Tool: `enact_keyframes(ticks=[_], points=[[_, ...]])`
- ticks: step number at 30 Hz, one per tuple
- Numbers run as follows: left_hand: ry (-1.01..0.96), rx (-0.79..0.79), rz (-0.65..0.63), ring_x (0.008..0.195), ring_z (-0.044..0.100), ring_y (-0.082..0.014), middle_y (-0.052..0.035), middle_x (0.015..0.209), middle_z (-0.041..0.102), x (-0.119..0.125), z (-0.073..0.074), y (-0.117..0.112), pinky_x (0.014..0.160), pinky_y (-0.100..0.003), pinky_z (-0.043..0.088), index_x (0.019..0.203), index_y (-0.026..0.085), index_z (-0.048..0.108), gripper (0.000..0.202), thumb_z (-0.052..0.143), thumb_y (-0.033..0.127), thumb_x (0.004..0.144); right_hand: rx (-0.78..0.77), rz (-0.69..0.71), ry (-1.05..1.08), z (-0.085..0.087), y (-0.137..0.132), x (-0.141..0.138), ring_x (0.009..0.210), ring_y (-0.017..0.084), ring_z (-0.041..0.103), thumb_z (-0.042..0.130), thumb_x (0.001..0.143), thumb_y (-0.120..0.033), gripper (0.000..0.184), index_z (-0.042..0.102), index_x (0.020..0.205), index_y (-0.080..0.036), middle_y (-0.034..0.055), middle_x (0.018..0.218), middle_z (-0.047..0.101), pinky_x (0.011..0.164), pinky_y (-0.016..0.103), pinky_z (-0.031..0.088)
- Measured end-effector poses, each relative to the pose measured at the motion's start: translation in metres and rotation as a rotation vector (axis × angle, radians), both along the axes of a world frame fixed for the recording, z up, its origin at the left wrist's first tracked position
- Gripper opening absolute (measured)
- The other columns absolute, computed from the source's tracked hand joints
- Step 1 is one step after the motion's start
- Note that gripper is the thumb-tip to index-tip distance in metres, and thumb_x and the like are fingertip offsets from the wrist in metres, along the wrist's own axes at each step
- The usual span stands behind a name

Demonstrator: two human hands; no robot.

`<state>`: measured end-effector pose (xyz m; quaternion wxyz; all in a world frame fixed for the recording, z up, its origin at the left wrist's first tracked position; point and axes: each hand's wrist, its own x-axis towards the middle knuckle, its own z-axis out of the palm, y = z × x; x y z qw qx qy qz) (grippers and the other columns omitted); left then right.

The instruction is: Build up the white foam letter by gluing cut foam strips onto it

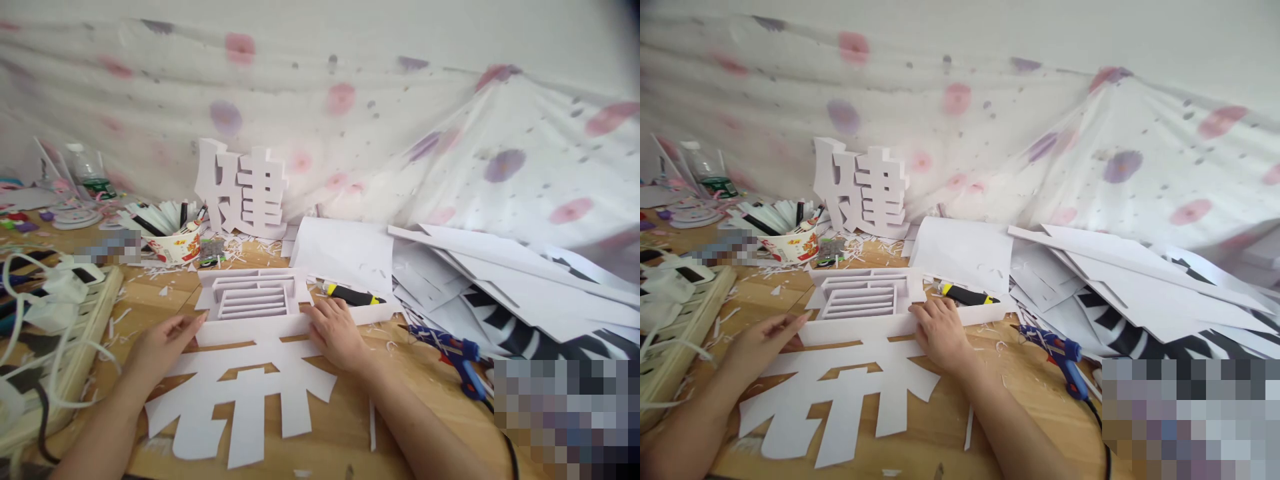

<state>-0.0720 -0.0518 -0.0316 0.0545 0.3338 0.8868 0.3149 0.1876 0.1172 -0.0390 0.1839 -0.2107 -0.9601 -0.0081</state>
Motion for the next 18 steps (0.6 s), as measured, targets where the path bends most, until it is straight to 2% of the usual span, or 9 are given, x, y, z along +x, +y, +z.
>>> enact_keyframes(ticks=[2,4,7,9,10,12,14,16,18], points=[[0.117,0.058,-0.014,0.067,0.063,-0.017,0.0024,0.072,0.068,0.005,0.005,-0.001,0.058,-0.024,0.044,0.079,0.022,0.063,0.031,0.053,0.052,0.075,0.0,0.034,0.005,0.007,0.003,0.004,0.088,0.02,0.047,0.042,0.082,-0.012,0.036,0.051,0.116,-0.017,0.0073,0.092,0.058,0.081,0.033,0.028],[0.386,0.232,-0.045,0.074,0.062,-0.0186,-0.0021,0.086,0.066,0.016,0.011,0.0,0.063,-0.027,0.045,0.086,0.021,0.06,0.027,0.055,0.046,0.076,-0.003,0.056,0.005,0.016,0.007,0.009,0.084,0.019,0.048,0.04,0.084,-0.012,0.038,0.05,0.119,-0.018,0.0067,0.09,0.059,0.077,0.032,0.029],[0.739,0.406,-0.369,0.087,0.06,-0.0204,-0.006,0.094,0.063,0.048,0.016,0.011,0.076,-0.031,0.046,0.096,0.02,0.057,0.026,0.059,0.037,0.076,0.006,0.081,-0.009,0.034,0.013,0.014,0.079,0.018,0.048,0.041,0.082,-0.011,0.038,0.053,0.118,-0.019,0.0059,0.087,0.059,0.073,0.031,0.029],[0.773,0.326,-0.663,0.099,0.056,-0.0223,-0.0089,0.106,0.059,0.077,0.015,0.024,0.086,-0.034,0.045,0.111,0.019,0.051,0.042,0.061,0.036,0.074,0.017,0.118,-0.022,0.047,0.016,0.014,0.078,0.018,0.049,0.042,0.081,-0.011,0.038,0.055,0.115,-0.018,0.0054,0.083,0.059,0.072,0.031,0.029],[0.777,0.274,-0.742,0.104,0.053,-0.0241,-0.0107,0.113,0.056,0.091,0.014,0.033,0.088,-0.036,0.044,0.118,0.018,0.046,0.052,0.063,0.036,0.073,0.015,0.144,-0.027,0.053,0.016,0.014,0.077,0.018,0.049,0.042,0.08,-0.011,0.037,0.056,0.114,-0.018,0.0049,0.081,0.059,0.073,0.031,0.029],[0.806,0.208,-0.757,0.106,0.052,-0.0263,-0.0126,0.12,0.052,0.113,0.01,0.05,0.088,-0.039,0.045,0.128,0.016,0.036,0.064,0.064,0.029,0.071,0.011,0.196,-0.012,0.064,0.017,0.016,0.078,0.018,0.05,0.041,0.08,-0.01,0.037,0.057,0.112,-0.019,0.0041,0.078,0.059,0.075,0.032,0.031],[0.787,0.14,-0.733,0.098,0.056,-0.0244,-0.0105,0.111,0.057,0.125,0.007,0.064,0.081,-0.037,0.048,0.129,0.017,0.034,0.065,0.061,0.018,0.07,0.046,0.181,0.097,0.069,0.018,0.021,0.086,0.02,0.05,0.04,0.079,-0.009,0.039,0.056,0.114,-0.018,0.0065,0.089,0.06,0.079,0.033,0.033],[0.723,0.079,-0.666,0.09,0.059,-0.0228,-0.0085,0.103,0.058,0.127,0.008,0.072,0.074,-0.034,0.05,0.129,0.017,0.034,0.062,0.058,0.015,0.071,0.115,0.031,0.323,0.066,0.021,0.031,0.097,0.022,0.047,0.038,0.08,-0.009,0.039,0.053,0.115,-0.017,0.0097,0.103,0.057,0.084,0.036,0.034],[0.65,0.046,-0.574,0.086,0.06,-0.0225,-0.0086,0.103,0.058,0.125,0.011,0.075,0.068,-0.032,0.05,0.129,0.017,0.033,0.059,0.055,0.019,0.074,0.152,-0.22,0.497,0.054,0.028,0.041,0.101,0.023,0.046,0.033,0.082,-0.008,0.035,0.054,0.11,-0.016,0.0112,0.105,0.055,0.086,0.038,0.036]])
